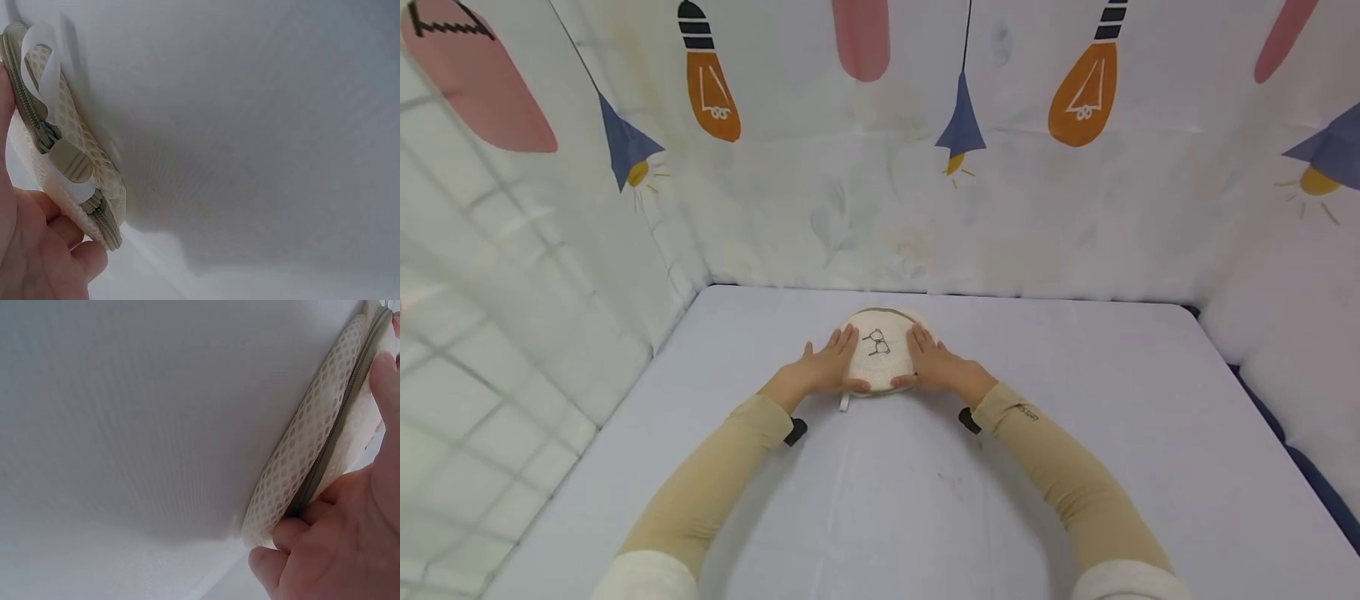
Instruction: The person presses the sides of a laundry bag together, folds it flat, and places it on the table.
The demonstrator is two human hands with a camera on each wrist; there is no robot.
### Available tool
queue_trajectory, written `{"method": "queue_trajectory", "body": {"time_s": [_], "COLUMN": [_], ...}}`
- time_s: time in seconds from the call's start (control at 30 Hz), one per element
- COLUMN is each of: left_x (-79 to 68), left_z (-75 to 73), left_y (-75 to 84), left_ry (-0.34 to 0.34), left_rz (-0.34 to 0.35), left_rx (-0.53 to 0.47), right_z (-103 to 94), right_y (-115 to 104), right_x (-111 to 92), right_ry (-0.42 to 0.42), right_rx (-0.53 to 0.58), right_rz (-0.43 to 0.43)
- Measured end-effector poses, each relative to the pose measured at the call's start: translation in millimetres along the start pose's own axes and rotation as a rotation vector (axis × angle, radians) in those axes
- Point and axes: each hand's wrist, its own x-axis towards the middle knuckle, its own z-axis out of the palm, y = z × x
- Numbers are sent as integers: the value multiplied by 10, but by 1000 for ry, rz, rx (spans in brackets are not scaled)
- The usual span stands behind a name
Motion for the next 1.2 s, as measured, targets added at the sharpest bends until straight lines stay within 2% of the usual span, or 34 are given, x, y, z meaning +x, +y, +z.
{"method": "queue_trajectory", "body": {"time_s": [0.3, 0.53, 0.73, 0.97, 1.2], "left_x": [1, 25, 10, 6, -50], "left_z": [-43, -6, -5, 52, -30], "left_y": [49, -11, -67, -153, -224], "left_ry": [-15, 34, 65, 89, 147], "left_rz": [2, -6, 20, 56, 75], "left_rx": [0, -7, -21, -35, -54], "right_z": [15, -1, -19, -95, -158], "right_y": [49, 51, 40, 104, 173], "right_x": [22, 23, 12, -127, -235], "right_ry": [-39, 40, 47, 63, 135], "right_rx": [-22, -60, -63, -69, -79], "right_rz": [17, -9, 5, 7, 12]}}
